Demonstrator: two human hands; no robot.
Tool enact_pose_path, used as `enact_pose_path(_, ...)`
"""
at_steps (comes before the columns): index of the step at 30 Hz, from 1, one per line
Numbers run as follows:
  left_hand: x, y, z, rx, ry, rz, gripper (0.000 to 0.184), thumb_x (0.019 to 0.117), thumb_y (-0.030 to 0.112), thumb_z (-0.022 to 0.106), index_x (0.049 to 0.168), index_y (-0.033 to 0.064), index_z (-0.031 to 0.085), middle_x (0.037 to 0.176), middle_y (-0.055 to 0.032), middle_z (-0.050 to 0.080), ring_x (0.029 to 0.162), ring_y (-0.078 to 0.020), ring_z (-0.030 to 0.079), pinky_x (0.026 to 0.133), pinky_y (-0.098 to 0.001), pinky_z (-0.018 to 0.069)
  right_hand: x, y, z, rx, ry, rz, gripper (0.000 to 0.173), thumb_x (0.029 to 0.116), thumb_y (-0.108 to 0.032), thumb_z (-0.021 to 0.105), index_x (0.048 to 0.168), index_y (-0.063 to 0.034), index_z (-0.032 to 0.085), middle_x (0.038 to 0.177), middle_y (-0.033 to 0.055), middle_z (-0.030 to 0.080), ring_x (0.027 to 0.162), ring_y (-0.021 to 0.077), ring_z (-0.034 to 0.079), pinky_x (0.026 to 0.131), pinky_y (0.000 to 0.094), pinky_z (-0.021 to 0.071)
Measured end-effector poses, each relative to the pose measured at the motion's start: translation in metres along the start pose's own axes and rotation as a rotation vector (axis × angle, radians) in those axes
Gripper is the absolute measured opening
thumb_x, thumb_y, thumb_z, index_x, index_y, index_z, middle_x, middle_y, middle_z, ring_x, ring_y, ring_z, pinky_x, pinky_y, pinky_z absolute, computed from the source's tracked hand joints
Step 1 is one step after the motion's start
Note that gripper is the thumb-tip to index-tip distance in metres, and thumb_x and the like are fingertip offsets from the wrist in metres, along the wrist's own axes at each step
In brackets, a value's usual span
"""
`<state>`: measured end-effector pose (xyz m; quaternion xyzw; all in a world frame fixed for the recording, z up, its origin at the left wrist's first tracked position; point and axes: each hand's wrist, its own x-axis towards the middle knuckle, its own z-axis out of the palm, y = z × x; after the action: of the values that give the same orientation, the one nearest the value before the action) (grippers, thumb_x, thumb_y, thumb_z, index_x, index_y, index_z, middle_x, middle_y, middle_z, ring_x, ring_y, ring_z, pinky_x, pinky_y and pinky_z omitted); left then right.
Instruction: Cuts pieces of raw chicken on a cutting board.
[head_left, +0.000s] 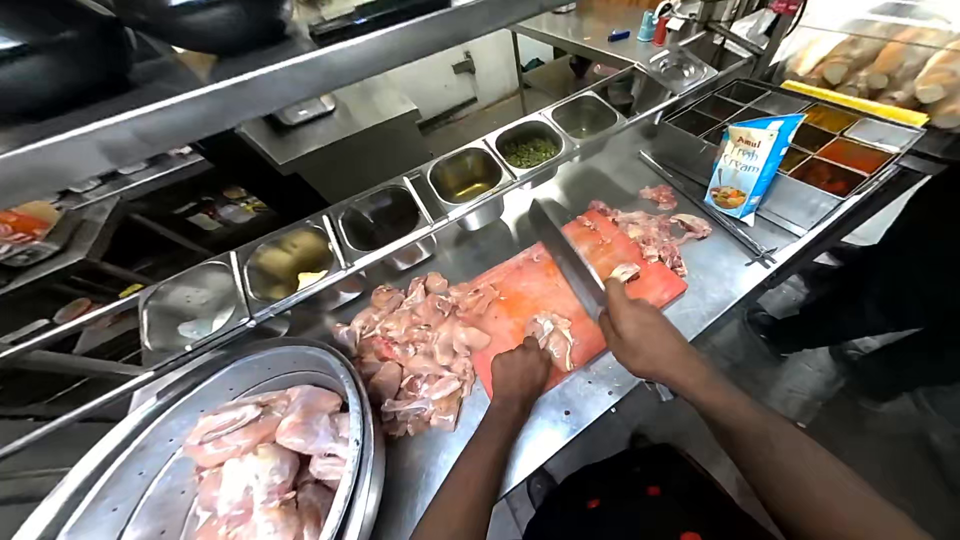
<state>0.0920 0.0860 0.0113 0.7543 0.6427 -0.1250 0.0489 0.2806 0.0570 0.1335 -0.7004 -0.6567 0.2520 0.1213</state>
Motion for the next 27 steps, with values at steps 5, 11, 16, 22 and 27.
enact_pose_path(5,0.001,-0.001,0.003,-0.028,-0.014,-0.015,0.043,0.1060,0.037,0.038,0.112,0.0048,0.066,0.097,-0.0143,0.074,0.093,-0.0339,0.074,0.075,-0.0528,0.0578,0.019,0.002,0.063,0.051,-0.074,0.043,0.041,0.1005,-0.019,0.055,0.135,-0.0032,0.039,0.087,0.0175,0.066,0.081,0.0373,0.071,0.072,0.0557,0.0589)
enact_pose_path(11,-0.007,-0.013,0.000,-0.017,0.016,-0.040,0.043,0.1072,0.036,0.038,0.113,0.0042,0.066,0.096,-0.0152,0.074,0.091,-0.0346,0.074,0.073,-0.0529,0.0580,0.040,0.014,0.085,-0.044,-0.414,0.084,0.041,0.1003,-0.024,0.059,0.133,-0.0058,0.043,0.103,0.0198,0.067,0.094,0.0388,0.071,0.079,0.0573,0.0576)
enact_pose_path(16,-0.015,-0.043,-0.013,-0.038,0.039,-0.163,0.044,0.1064,0.037,0.037,0.114,0.0074,0.068,0.097,-0.0159,0.075,0.095,-0.0368,0.074,0.075,-0.0548,0.0578,0.039,0.047,0.065,-0.042,-0.470,0.078,0.033,0.1065,-0.025,0.049,0.134,-0.0070,0.045,0.097,0.0186,0.066,0.077,0.0332,0.070,0.069,0.0512,0.0582)
enact_pose_path(22,-0.022,-0.061,-0.025,-0.018,0.171,-0.075,0.039,0.1047,0.034,0.045,0.106,0.0046,0.071,0.103,-0.0158,0.075,0.098,-0.0369,0.073,0.075,-0.0546,0.0578,0.080,0.108,0.021,0.037,-0.330,0.170,0.039,0.1075,-0.025,0.048,0.140,-0.0047,0.044,0.089,0.0200,0.066,0.064,0.0311,0.067,0.062,0.0503,0.0584)
enact_pose_path(27,0.013,-0.071,-0.016,-0.383,0.286,0.329,0.041,0.1021,0.026,0.046,0.094,-0.0012,0.075,0.157,-0.0084,0.049,0.144,-0.0273,0.047,0.116,-0.0468,0.0434,0.089,0.141,0.006,0.321,-0.236,0.239,0.033,0.1055,-0.025,0.050,0.134,-0.0089,0.048,0.076,0.0149,0.062,0.050,0.0236,0.060,0.049,0.0415,0.0551)
